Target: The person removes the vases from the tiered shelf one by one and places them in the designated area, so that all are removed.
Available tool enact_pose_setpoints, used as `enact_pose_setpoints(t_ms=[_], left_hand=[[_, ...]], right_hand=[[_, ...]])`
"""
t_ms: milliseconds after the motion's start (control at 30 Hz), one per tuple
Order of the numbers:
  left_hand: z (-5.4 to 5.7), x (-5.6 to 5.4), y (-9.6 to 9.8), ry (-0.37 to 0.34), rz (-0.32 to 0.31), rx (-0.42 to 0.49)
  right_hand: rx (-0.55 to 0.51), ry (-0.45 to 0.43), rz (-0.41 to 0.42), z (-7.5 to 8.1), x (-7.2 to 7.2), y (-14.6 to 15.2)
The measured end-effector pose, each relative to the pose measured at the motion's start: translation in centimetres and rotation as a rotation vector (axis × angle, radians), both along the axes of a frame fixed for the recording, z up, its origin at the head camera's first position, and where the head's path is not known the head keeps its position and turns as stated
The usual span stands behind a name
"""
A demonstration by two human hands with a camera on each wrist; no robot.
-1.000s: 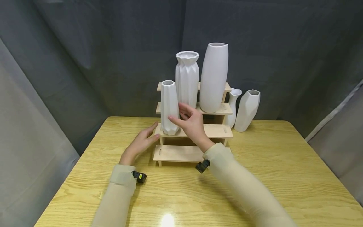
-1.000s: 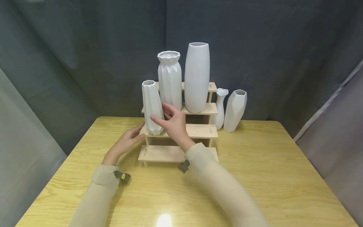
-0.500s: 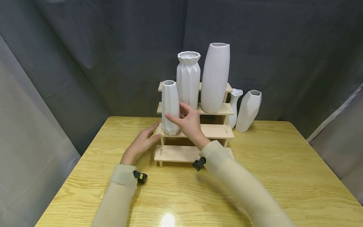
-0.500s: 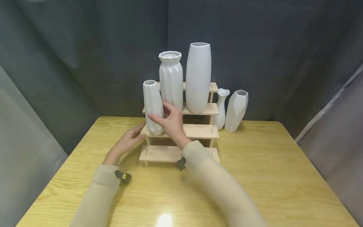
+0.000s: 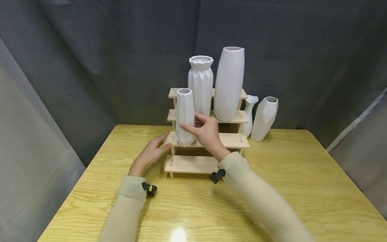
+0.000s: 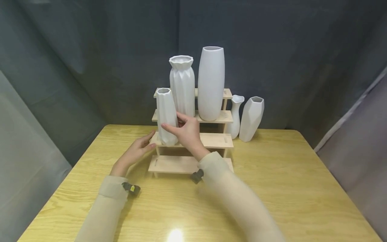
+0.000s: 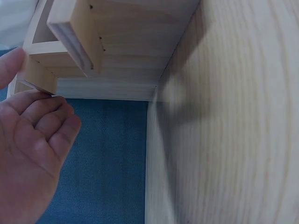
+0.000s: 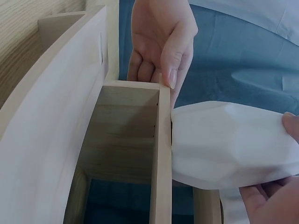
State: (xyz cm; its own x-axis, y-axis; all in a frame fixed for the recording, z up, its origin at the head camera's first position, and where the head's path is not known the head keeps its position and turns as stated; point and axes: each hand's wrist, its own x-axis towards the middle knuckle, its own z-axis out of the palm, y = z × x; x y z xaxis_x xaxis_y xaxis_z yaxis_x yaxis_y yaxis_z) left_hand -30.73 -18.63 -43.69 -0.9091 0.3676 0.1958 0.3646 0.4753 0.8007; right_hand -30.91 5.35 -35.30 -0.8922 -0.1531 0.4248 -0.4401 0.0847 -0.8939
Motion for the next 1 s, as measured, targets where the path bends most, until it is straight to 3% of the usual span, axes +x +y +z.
enact_pose_setpoints(t_ms=[500, 800, 1000], left_hand=[[-0.2, -0.1, 0.0, -0.016, 0.012, 0.006], [-0.2, 0.0, -0.1, -0.037, 0.001, 0.008], [-0.1, 0.0, -0.1, -0.010, -0.008, -0.004]], right_hand=[[0.003, 0.031, -0.025, 0.1, 1.1, 2.4], [0.005, 0.004, -0.046, 0.4, 1.9, 3.7], [-0.002, -0.005, -0.062, 0.5, 2.4, 4.8]])
